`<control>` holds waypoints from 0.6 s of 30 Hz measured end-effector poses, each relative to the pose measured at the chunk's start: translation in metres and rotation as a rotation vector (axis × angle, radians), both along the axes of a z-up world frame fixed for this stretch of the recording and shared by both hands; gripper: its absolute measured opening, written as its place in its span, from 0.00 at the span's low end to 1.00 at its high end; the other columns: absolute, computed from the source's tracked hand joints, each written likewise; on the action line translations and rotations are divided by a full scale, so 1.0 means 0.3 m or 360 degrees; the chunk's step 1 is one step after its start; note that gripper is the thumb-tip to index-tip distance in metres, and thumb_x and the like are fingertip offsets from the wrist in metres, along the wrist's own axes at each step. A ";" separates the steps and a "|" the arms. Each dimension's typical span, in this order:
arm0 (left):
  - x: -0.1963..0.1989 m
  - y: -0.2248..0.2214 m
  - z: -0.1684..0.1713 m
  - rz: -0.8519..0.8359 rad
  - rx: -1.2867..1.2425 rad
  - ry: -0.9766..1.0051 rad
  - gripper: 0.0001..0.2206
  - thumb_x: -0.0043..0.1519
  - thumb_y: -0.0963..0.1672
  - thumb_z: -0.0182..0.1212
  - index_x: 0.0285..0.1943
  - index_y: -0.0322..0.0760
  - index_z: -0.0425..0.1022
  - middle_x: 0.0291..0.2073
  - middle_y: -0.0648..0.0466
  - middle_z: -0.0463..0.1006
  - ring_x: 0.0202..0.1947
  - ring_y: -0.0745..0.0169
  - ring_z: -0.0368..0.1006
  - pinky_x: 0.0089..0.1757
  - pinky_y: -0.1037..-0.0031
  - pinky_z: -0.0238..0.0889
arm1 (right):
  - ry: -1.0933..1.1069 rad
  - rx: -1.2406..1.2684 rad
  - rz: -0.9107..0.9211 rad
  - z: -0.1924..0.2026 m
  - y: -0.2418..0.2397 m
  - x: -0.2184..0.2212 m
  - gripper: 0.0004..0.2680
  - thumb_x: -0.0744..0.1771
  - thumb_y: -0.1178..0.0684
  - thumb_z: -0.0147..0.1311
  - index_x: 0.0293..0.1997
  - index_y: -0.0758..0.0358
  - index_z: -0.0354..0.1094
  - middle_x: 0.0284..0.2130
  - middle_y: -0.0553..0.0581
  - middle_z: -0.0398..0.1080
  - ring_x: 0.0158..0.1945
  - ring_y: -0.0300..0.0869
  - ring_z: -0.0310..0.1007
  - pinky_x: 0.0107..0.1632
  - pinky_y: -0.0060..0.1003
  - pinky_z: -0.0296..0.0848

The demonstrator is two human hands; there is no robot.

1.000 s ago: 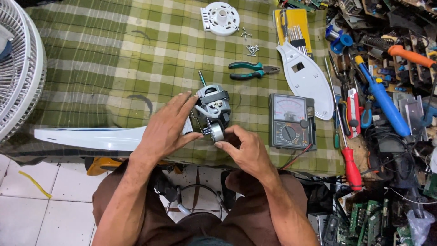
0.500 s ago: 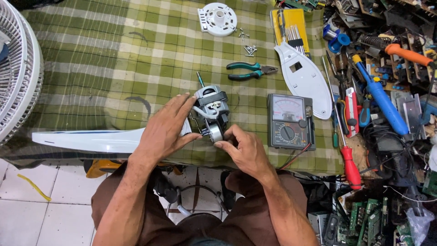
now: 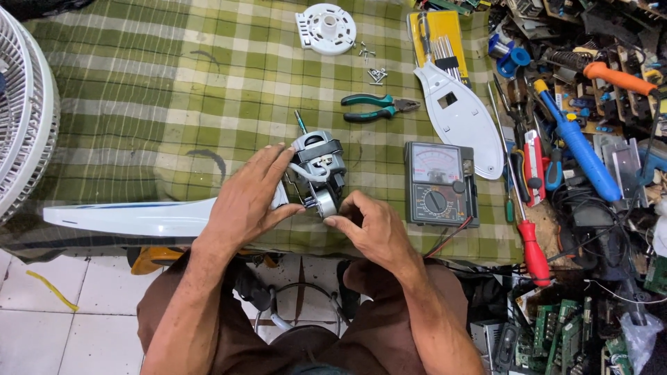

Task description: Disassembling a fan motor by removing screws and prying open the outer casing

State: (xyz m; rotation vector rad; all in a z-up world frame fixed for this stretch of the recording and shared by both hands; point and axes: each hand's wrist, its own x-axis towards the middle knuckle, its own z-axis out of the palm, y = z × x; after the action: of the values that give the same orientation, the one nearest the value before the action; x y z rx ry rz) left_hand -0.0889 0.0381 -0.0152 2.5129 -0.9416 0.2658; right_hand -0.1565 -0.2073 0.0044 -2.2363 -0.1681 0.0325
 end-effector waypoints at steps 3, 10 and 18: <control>-0.001 -0.001 0.010 -0.0005 -0.0009 0.0017 0.43 0.52 0.53 0.74 0.75 0.35 0.59 0.65 0.40 0.67 0.66 0.38 0.64 0.62 0.54 0.59 | 0.0007 -0.0040 0.0013 0.010 0.002 0.001 0.11 0.66 0.45 0.63 0.36 0.63 0.71 0.21 0.65 0.74 0.25 0.54 0.74 0.29 0.45 0.68; 0.004 0.003 -0.009 -0.0014 0.0002 0.0006 0.43 0.53 0.53 0.73 0.76 0.36 0.58 0.66 0.41 0.66 0.67 0.39 0.63 0.63 0.55 0.58 | 0.0043 -0.0088 0.0035 0.007 -0.001 0.000 0.11 0.67 0.44 0.62 0.39 0.63 0.72 0.26 0.66 0.76 0.31 0.61 0.78 0.32 0.49 0.72; -0.009 -0.010 0.024 -0.0087 -0.0172 0.0000 0.36 0.57 0.54 0.69 0.74 0.44 0.62 0.68 0.41 0.65 0.69 0.34 0.60 0.63 0.46 0.56 | 0.0154 0.0135 -0.0128 -0.067 -0.047 0.014 0.15 0.68 0.42 0.59 0.50 0.65 0.69 0.36 0.70 0.77 0.40 0.58 0.80 0.41 0.50 0.80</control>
State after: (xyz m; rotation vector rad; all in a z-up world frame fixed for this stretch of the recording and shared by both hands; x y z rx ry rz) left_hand -0.0916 0.0351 -0.0079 2.3852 -0.9682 0.2918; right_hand -0.1524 -0.2214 -0.0156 -2.1497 -0.0262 0.0884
